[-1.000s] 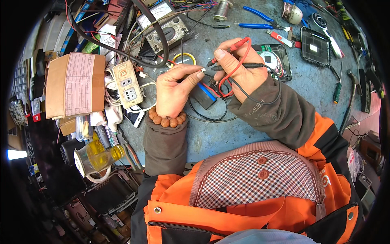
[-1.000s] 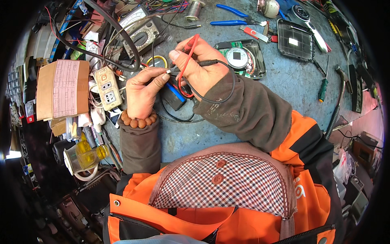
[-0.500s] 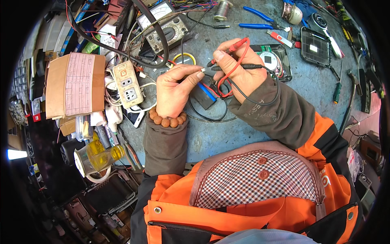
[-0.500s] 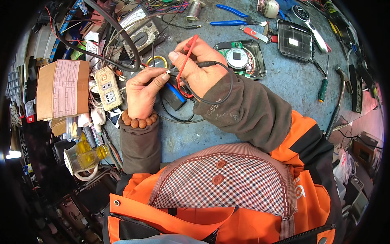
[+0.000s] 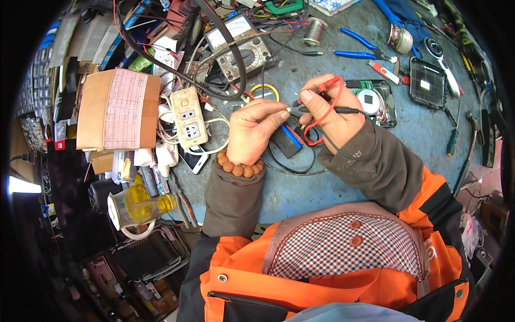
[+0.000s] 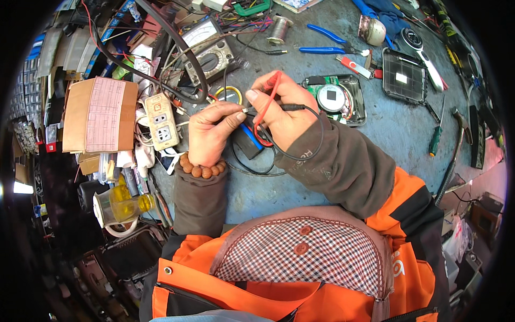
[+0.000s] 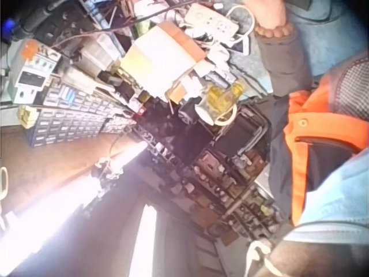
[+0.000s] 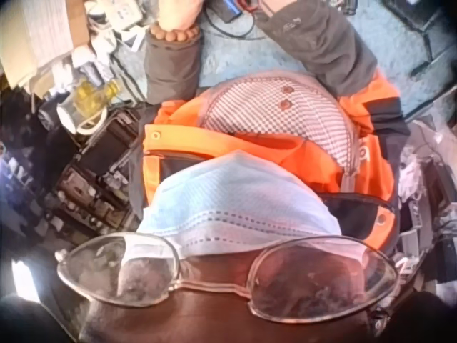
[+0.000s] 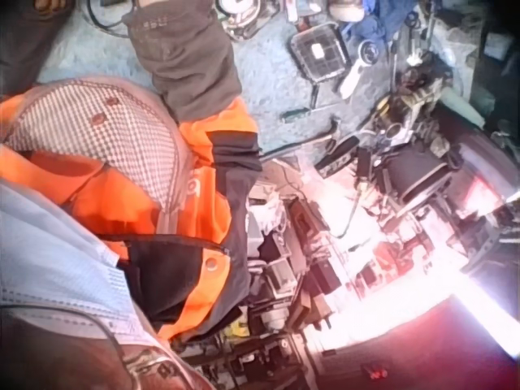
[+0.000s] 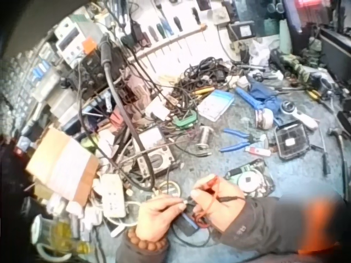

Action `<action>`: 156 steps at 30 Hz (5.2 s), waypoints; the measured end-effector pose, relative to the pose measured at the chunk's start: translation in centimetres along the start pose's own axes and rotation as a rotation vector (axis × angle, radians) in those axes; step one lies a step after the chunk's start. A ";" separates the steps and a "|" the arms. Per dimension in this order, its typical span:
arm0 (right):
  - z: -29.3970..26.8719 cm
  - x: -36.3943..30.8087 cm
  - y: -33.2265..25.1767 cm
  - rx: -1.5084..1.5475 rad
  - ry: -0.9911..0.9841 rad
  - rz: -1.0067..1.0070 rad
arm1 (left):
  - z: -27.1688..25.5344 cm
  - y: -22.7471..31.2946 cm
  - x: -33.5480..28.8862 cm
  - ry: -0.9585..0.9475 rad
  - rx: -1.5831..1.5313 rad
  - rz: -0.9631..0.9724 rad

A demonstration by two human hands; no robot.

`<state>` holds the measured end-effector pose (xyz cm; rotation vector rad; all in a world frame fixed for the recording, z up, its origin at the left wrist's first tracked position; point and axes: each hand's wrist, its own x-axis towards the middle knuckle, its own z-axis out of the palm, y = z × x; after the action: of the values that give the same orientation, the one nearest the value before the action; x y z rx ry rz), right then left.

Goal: The person assembles a small electronic device by connecting wires to a circuit board, inserting a battery, and securing the casing. They use a screwdriver to tighten screws and a soldering iron to make connections. The device is then closed and inspected.

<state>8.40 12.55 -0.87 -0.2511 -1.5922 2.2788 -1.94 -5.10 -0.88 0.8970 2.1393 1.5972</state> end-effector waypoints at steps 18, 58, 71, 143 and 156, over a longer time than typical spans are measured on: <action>-0.1 0.0 0.4 0.041 -0.014 -0.050 | -0.5 0.7 0.0 -0.029 0.010 -0.048; -19.5 1.6 -7.4 -0.531 -0.363 -0.031 | 11.6 6.4 4.9 -0.194 -0.279 -0.025; -19.6 1.7 -5.5 -1.050 -0.427 -0.457 | 14.7 4.5 4.0 -0.256 0.150 0.230; -18.9 1.0 -6.0 -1.069 -0.464 -0.295 | 13.2 3.4 5.5 -0.206 0.399 0.479; -17.1 -0.1 -6.9 -1.009 -0.301 -0.381 | 9.9 6.9 5.1 -0.326 0.288 0.446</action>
<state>15.55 29.56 -0.49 0.1647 -2.5609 1.1184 2.15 6.69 2.99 1.6964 2.0553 1.2117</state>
